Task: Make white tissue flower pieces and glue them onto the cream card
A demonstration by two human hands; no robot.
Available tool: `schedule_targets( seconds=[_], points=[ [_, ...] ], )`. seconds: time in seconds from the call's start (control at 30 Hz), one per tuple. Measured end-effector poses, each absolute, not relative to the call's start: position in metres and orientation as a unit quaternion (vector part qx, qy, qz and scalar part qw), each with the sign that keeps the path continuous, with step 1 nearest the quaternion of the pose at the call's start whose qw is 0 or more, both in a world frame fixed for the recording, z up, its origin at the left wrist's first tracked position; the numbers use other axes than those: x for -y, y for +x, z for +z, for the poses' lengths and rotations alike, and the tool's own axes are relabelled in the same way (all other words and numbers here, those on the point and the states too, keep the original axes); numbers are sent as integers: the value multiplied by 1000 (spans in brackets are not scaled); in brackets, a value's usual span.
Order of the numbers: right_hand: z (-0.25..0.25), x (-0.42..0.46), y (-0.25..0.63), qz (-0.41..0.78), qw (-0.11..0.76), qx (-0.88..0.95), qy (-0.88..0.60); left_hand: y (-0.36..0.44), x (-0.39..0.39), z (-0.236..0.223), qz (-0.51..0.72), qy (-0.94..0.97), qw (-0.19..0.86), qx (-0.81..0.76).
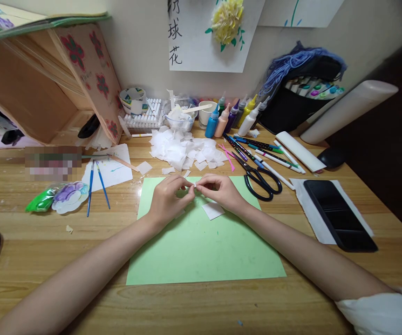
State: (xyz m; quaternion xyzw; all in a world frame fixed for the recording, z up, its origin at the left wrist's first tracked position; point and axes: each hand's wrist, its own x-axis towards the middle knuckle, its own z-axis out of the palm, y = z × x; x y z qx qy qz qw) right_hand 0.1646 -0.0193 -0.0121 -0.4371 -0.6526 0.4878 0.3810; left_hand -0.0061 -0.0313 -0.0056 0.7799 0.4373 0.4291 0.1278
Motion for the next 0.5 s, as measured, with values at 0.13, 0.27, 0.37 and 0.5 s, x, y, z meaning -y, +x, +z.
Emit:
schedule_targets(
  seconds=[0.13,0.27,0.37,0.5],
  points=[
    [-11,19,164,492,382,645,-443,-7,31,-6,426,783,121,-437],
    [-11,19,164,494,388,641,-442,-7,31,-9,427,786,127,-429],
    [-12,19,164,495,394,639,-437,-7,31,-10,424,790,130,-423],
    [-13,19,164,489,396,643,-437,-7,31,-11,425,791,129,-421]
  ],
)
